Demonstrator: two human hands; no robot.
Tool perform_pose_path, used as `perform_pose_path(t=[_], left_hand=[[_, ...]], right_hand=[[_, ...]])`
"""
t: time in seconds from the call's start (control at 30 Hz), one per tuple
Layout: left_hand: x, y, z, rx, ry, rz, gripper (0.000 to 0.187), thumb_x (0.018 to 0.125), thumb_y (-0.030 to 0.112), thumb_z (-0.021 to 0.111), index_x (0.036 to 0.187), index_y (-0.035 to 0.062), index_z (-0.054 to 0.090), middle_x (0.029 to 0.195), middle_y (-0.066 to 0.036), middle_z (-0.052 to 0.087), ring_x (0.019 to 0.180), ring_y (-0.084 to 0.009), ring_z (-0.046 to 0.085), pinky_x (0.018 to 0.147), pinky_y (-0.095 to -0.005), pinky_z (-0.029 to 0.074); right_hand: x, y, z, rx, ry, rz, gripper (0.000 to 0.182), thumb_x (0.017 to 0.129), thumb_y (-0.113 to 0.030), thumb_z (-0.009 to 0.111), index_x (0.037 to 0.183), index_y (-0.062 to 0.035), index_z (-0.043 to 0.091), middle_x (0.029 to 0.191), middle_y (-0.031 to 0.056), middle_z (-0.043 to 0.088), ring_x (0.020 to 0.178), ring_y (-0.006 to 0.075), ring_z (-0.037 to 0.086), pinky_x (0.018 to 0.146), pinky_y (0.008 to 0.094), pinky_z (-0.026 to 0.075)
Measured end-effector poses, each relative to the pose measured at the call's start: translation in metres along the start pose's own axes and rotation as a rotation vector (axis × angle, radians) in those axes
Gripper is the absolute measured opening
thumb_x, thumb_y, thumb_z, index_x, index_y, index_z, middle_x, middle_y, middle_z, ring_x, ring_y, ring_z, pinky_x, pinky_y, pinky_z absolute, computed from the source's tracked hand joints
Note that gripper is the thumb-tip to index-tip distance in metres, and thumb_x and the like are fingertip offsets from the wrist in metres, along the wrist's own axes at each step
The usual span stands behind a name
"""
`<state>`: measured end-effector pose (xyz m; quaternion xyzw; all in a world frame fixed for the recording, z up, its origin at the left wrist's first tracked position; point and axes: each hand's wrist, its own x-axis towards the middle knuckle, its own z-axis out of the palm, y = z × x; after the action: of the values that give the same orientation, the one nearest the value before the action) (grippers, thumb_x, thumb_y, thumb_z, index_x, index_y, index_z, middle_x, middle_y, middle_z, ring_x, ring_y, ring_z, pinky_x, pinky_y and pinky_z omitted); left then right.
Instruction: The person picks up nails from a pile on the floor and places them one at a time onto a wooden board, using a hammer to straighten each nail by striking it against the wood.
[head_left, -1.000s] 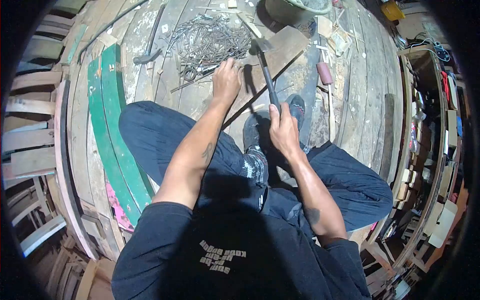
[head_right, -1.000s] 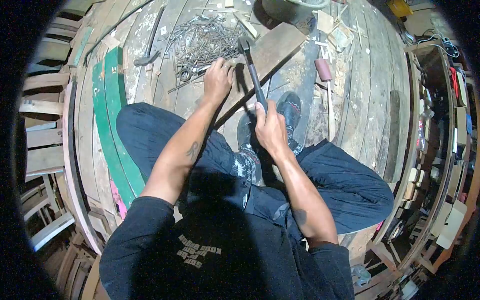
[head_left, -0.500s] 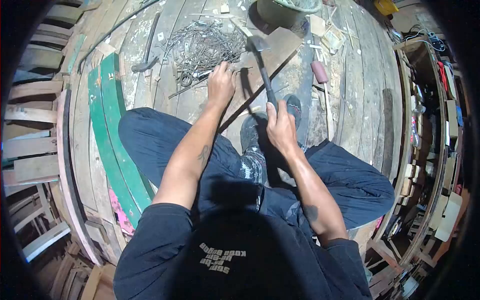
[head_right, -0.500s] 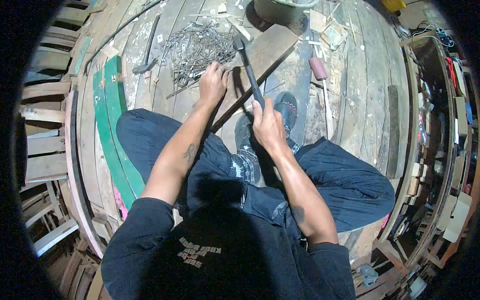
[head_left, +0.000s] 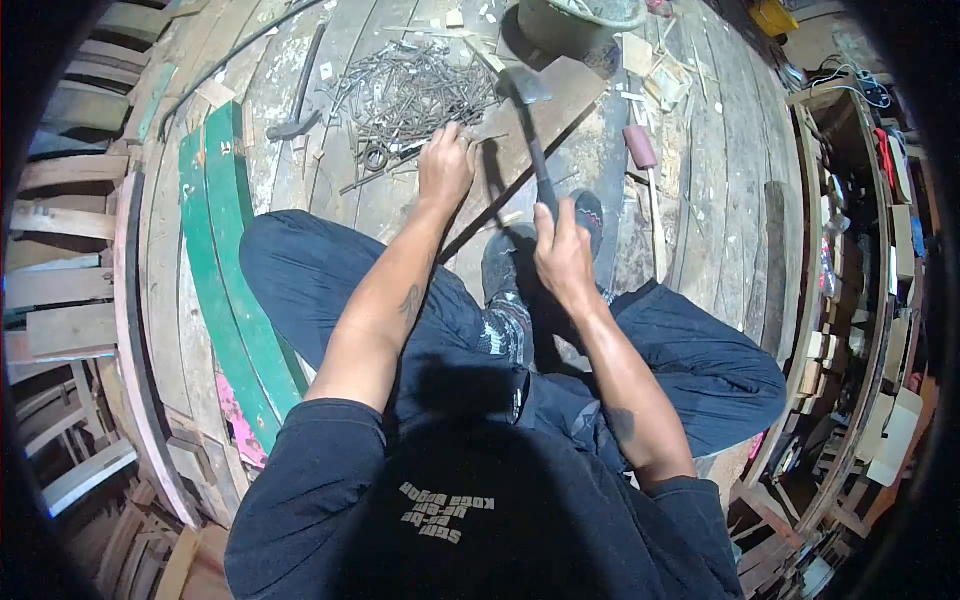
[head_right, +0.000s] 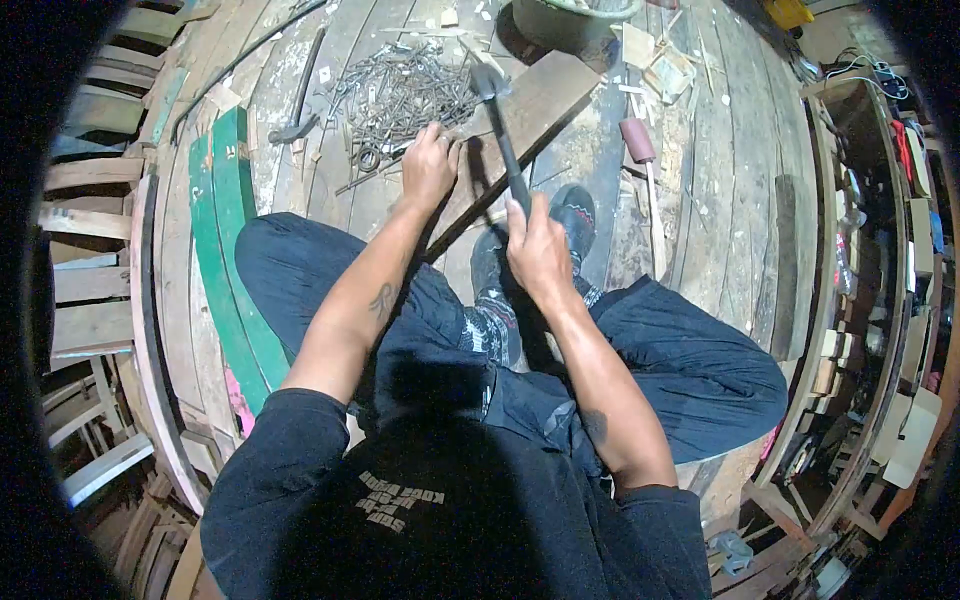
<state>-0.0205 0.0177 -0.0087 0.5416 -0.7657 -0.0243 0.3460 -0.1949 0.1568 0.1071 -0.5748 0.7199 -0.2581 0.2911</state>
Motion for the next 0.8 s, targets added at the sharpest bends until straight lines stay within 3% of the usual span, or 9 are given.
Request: perform_pose_path(t=[0.13, 0.33, 0.43, 0.53, 0.63, 0.8], left_hand=[[-0.001, -0.002, 0.003, 0.021, 0.005, 0.007, 0.020, 0.083, 0.011, 0.072, 0.101, 0.0036, 0.072, 0.101, -0.014, 0.061, 0.093, -0.0331, 0.063, 0.078, -0.0436, 0.053], [0.003, 0.003, -0.001, -0.009, 0.032, -0.017, 0.016, 0.083, 0.011, 0.072, 0.097, 0.0031, 0.071, 0.100, -0.014, 0.060, 0.092, -0.0332, 0.062, 0.077, -0.0440, 0.053], [0.001, 0.005, -0.005, -0.028, -0.065, -0.085, 0.016, 0.084, 0.013, 0.071, 0.097, 0.0029, 0.071, 0.102, -0.015, 0.061, 0.097, -0.0340, 0.062, 0.081, -0.0447, 0.051], [0.000, 0.006, -0.005, -0.033, 0.000, -0.065, 0.016, 0.084, 0.013, 0.071, 0.096, 0.0027, 0.071, 0.105, -0.016, 0.063, 0.100, -0.0348, 0.062, 0.082, -0.0455, 0.051], [-0.001, 0.003, 0.000, -0.021, -0.038, -0.092, 0.018, 0.085, 0.016, 0.072, 0.096, 0.0023, 0.071, 0.105, -0.015, 0.062, 0.099, -0.0348, 0.061, 0.083, -0.0461, 0.051], [-0.002, 0.005, -0.001, 0.005, -0.061, -0.123, 0.018, 0.085, 0.018, 0.072, 0.095, 0.0041, 0.072, 0.103, -0.013, 0.062, 0.099, -0.0320, 0.060, 0.083, -0.0443, 0.049]], right_hand=[[-0.003, 0.015, 0.011, -0.182, -0.165, 0.019, 0.036, 0.104, -0.032, 0.050, 0.108, 0.0033, 0.052, 0.078, 0.0392, 0.062, 0.079, 0.0583, 0.062, 0.069, 0.0639, 0.049], [-0.004, -0.002, 0.001, -0.105, -0.083, 0.012, 0.034, 0.104, -0.030, 0.048, 0.112, 0.0032, 0.052, 0.078, 0.0387, 0.062, 0.079, 0.0569, 0.063, 0.067, 0.0640, 0.048], [-0.006, -0.001, 0.005, -0.106, -0.068, -0.006, 0.034, 0.104, -0.030, 0.049, 0.111, 0.0028, 0.051, 0.077, 0.0381, 0.063, 0.078, 0.0564, 0.063, 0.066, 0.0640, 0.048], [-0.004, 0.014, 0.012, -0.161, -0.081, -0.005, 0.036, 0.105, -0.033, 0.048, 0.110, 0.0033, 0.051, 0.078, 0.0385, 0.062, 0.078, 0.0578, 0.062, 0.066, 0.0641, 0.048], [-0.005, 0.014, 0.006, -0.126, -0.159, 0.147, 0.044, 0.105, -0.039, 0.046, 0.112, 0.0040, 0.054, 0.089, 0.0420, 0.062, 0.091, 0.0604, 0.060, 0.077, 0.0643, 0.047], [0.003, 0.022, -0.003, -0.018, -0.129, 0.179, 0.046, 0.106, -0.040, 0.043, 0.114, 0.0027, 0.056, 0.095, 0.0404, 0.063, 0.098, 0.0588, 0.059, 0.082, 0.0620, 0.045]])
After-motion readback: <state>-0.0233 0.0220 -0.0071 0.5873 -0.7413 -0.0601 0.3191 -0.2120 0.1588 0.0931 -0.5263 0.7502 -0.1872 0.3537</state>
